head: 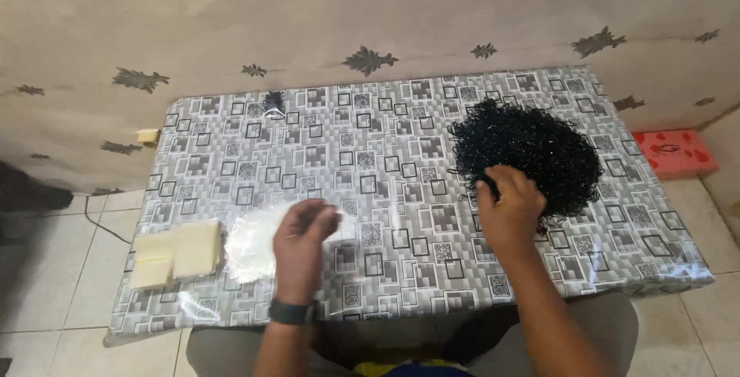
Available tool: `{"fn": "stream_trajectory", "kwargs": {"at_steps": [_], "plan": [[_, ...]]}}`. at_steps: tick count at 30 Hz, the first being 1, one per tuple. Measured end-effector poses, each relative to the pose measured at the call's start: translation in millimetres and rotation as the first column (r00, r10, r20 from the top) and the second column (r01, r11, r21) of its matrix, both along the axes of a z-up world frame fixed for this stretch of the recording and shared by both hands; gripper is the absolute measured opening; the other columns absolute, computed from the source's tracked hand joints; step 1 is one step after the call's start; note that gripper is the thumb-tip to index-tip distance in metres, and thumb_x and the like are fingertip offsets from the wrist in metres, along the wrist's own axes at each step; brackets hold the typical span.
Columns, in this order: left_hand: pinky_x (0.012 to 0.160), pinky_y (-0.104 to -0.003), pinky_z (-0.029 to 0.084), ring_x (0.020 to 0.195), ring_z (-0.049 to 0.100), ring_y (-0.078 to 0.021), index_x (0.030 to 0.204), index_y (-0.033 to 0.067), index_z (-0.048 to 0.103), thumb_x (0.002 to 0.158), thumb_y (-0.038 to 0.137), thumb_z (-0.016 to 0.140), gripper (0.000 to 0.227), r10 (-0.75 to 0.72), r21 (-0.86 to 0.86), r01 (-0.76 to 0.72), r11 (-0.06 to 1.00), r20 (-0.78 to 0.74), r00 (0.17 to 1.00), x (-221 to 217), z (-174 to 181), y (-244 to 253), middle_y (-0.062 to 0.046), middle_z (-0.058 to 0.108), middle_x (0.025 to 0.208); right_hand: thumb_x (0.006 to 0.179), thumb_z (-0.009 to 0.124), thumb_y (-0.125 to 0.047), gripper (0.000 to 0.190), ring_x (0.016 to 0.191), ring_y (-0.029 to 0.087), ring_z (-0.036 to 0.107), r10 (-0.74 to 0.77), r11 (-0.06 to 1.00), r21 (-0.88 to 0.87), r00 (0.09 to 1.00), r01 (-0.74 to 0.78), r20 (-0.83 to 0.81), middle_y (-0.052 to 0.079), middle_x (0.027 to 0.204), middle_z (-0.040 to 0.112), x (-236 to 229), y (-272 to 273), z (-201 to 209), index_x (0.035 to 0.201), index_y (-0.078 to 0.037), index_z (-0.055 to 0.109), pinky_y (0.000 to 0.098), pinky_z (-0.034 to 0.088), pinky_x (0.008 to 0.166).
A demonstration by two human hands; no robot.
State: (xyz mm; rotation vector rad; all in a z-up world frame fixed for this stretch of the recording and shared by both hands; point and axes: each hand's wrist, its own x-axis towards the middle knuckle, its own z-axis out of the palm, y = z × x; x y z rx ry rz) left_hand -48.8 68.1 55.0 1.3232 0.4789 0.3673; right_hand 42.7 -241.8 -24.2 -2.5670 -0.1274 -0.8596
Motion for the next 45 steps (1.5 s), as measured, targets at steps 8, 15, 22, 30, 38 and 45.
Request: {"fn": "stream_trajectory", "kwargs": {"at_steps": [8,15,22,30,38,45], "plan": [[0.073,-0.045,0.063,0.080,0.079,-0.0322,0.106,0.0026,0.076,0.086,0.008,0.078,0.021,-0.305,0.195,0.298,0.934,0.007,0.952,16.7,-26.0,-56.4,-0.020,0.079,0.089,0.086,0.077,-0.011,0.033,0.101,0.032,0.074,0.601,0.631,0.676,0.790,-0.381,-0.116,0.015,0.114,0.074,-47.1,80.2,86.8,0.119,-0.007,0.074,0.0462,0.057,0.089],[0.072,-0.038,0.062,0.081,0.079,-0.0295,0.107,0.0113,0.077,0.087,0.019,0.079,0.021,-0.502,0.483,0.465,0.741,-0.061,0.863,20.0,-28.9,-54.1,-0.011,0.081,0.085,0.088,0.076,-0.017,0.003,0.094,0.027,0.067,0.627,0.777,0.175,0.767,-0.605,-0.132,0.002,0.092,0.069,-40.8,61.3,65.9,0.091,-0.016,0.075,0.0438,0.047,0.090],[0.075,-0.043,0.059,0.084,0.076,-0.0326,0.118,0.0091,0.073,0.082,0.016,0.082,0.038,-0.535,0.573,0.457,0.680,-0.039,0.844,21.5,-18.0,-57.0,-0.016,0.079,0.099,0.083,0.076,-0.008,0.008,0.090,0.028,0.069,0.608,0.777,0.340,0.773,-0.530,-0.183,0.002,0.082,0.072,-42.9,56.1,55.5,0.087,-0.015,0.075,0.0463,0.047,0.092],[0.088,-0.043,0.060,0.099,0.075,-0.0380,0.123,0.0034,0.070,0.084,0.004,0.078,0.040,-0.476,0.276,0.475,0.836,-0.066,0.877,19.9,-47.0,-58.8,-0.023,0.078,0.099,0.083,0.080,-0.007,0.007,0.083,0.031,0.072,0.497,0.811,0.446,0.847,-0.377,-0.189,0.007,0.078,0.076,-50.5,56.6,42.0,0.088,-0.012,0.078,0.0465,0.052,0.083],[0.094,-0.046,0.057,0.110,0.071,-0.0337,0.127,0.0080,0.069,0.089,0.008,0.074,0.038,-0.567,0.157,0.561,0.813,-0.008,0.823,18.7,-42.1,-64.5,-0.020,0.077,0.108,0.090,0.073,-0.005,0.012,0.088,0.022,0.074,0.660,0.512,0.853,0.683,-0.104,-0.313,0.015,0.093,0.081,-58.1,63.7,62.2,0.100,0.000,0.076,0.0450,0.054,0.088],[0.092,-0.043,0.059,0.111,0.070,-0.0305,0.133,0.0048,0.063,0.096,0.009,0.065,0.037,-0.630,0.039,0.629,0.776,0.090,0.771,18.4,-32.1,-65.8,-0.022,0.074,0.116,0.091,0.073,-0.004,0.014,0.090,0.019,0.070,0.700,0.397,0.917,0.658,-0.039,-0.275,0.016,0.094,0.081,-50.9,56.8,54.0,0.103,0.001,0.079,0.0402,0.055,0.082]]}}
